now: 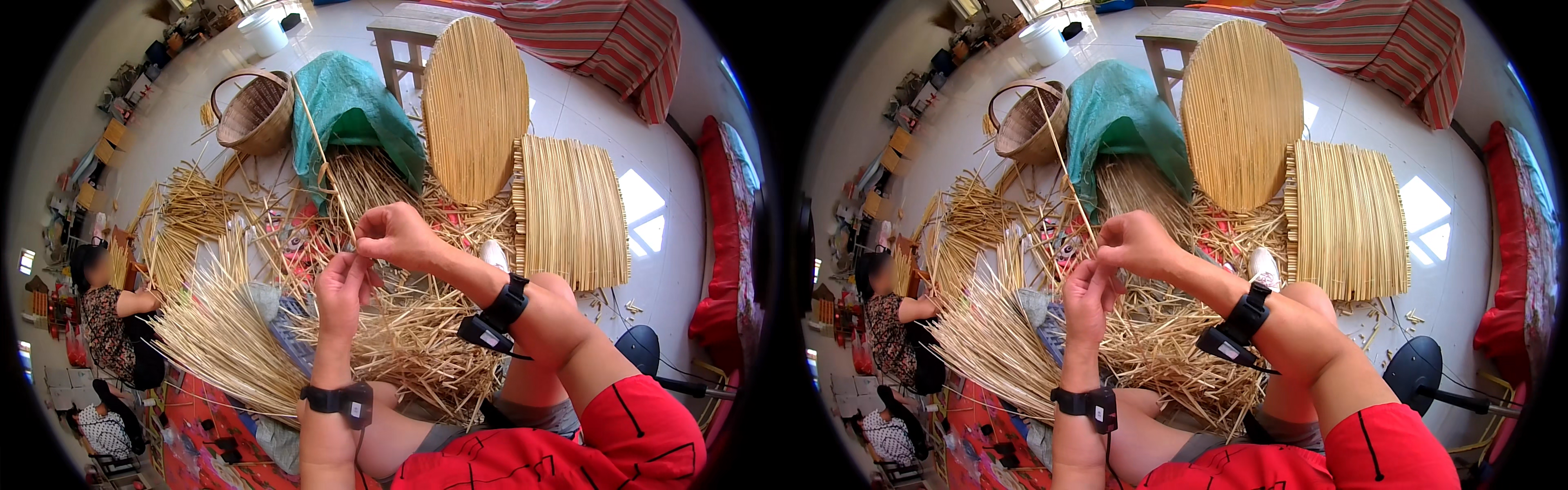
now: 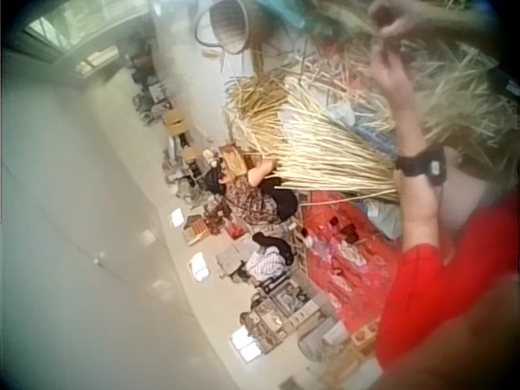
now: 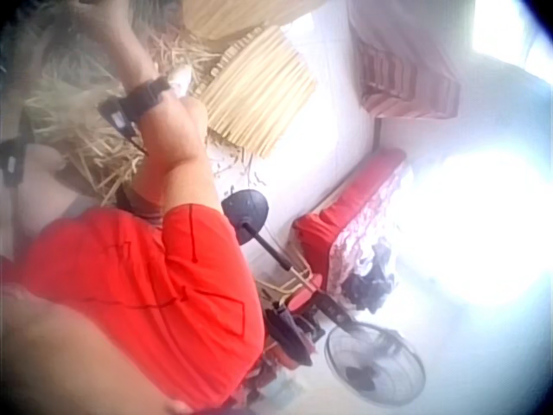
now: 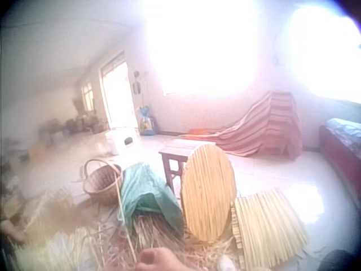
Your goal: The person weaves bundles of straw together by hand while sitting on the floor, picking up new stalks from a pile and incorporating them into a long woven strand.
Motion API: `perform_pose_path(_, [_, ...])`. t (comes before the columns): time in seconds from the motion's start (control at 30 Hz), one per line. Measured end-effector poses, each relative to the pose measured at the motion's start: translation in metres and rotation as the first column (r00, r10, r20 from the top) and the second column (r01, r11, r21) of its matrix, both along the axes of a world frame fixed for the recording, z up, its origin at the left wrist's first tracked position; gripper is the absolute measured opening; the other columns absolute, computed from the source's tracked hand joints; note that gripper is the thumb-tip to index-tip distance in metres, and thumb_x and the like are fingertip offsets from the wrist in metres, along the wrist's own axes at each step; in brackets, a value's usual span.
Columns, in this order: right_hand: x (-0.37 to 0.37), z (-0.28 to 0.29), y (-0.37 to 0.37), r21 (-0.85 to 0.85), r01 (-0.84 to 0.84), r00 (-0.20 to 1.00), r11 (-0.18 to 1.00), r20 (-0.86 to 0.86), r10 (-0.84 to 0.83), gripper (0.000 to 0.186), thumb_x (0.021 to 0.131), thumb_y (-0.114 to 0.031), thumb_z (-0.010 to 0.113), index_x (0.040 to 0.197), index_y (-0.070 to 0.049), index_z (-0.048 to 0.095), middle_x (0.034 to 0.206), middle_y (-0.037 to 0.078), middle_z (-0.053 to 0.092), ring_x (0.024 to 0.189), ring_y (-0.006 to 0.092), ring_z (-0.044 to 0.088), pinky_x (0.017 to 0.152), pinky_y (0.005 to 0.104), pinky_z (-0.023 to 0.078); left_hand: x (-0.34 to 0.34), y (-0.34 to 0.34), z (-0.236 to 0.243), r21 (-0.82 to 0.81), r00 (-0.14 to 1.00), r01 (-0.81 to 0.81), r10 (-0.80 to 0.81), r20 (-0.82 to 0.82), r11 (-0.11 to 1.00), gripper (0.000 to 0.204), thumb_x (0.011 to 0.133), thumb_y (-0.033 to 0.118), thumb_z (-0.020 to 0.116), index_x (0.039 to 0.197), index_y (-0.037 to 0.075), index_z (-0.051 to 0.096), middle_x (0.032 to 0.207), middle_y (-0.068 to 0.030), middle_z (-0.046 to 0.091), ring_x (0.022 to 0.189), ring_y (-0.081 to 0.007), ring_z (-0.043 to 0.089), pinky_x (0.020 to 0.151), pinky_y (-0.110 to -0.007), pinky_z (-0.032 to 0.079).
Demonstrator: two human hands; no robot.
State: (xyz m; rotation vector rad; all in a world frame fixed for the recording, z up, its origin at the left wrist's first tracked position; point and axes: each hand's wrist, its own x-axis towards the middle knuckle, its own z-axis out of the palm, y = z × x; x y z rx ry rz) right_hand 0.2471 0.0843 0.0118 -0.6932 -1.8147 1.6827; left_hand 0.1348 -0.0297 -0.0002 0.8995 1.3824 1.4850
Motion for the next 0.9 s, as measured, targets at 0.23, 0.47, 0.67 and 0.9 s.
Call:
perform_pose_path(0.23, [-0.0025, -0.0063, -0.0014, 0.027, 0.026, 1.0, 0.999, 0.007, -0.027, 0.017, 0.07, -0.012, 0.064, 0.077, 0.003, 0.064, 0.067, 0.01, 0.065, 0.062, 0.0123, 0.061, 0.059, 0.0282, 0.049, -0.0011, -0.0003, 0.0002, -0.033, 0.999, 0.028, -0.028, -0.023, 0.999, 0.019, 0.094, 0.021, 0.054, 0.085, 0.006, 0.059, 0.065, -0.0023, 0.061, 0.045, -0.0011, 0.04, 0.043, -0.015, 0.029])
perform_pose_path(0.47, [-0.0023, -0.0051, -0.0018, -0.098, 0.022, 0.991, 0.995, -0.129, -0.034, 0.008, 0.082, -0.005, 0.06, 0.084, 0.003, 0.062, 0.076, 0.002, 0.063, 0.068, 0.0064, 0.057, 0.061, 0.0215, 0.048, -0.0007, -0.0012, 0.0027, -0.035, 1.0, 0.021, -0.021, -0.003, 0.999, 0.018, 0.094, 0.019, 0.053, 0.088, 0.004, 0.06, 0.064, -0.0037, 0.062, 0.044, -0.0017, 0.04, 0.042, -0.016, 0.029])
perform_pose_path(0.67, [-0.0027, -0.0029, 0.0, -0.016, 0.108, 0.99, 0.994, -0.094, -0.109, 0.009, 0.082, -0.007, 0.062, 0.084, 0.002, 0.061, 0.074, 0.001, 0.061, 0.067, 0.0049, 0.055, 0.06, 0.0213, 0.046, -0.0005, -0.0013, 0.0026, -0.071, 0.998, -0.01, 0.005, -0.064, 0.997, 0.017, 0.092, 0.016, 0.057, 0.082, 0.003, 0.058, 0.064, -0.0032, 0.062, 0.047, -0.0023, 0.043, 0.044, -0.017, 0.032])
perform_pose_path(0.9, [-0.0045, -0.0064, 0.0008, 0.021, 0.153, 0.986, 0.988, -0.062, -0.152, 0.01, 0.079, -0.007, 0.062, 0.082, 0.003, 0.061, 0.07, 0.001, 0.061, 0.061, 0.0055, 0.055, 0.055, 0.0219, 0.046, -0.0009, -0.0011, -0.0022, -0.051, 0.983, -0.07, 0.061, -0.175, 0.996, 0.018, 0.089, 0.015, 0.062, 0.076, 0.003, 0.058, 0.062, -0.001, 0.061, 0.048, -0.002, 0.045, 0.044, -0.018, 0.033])
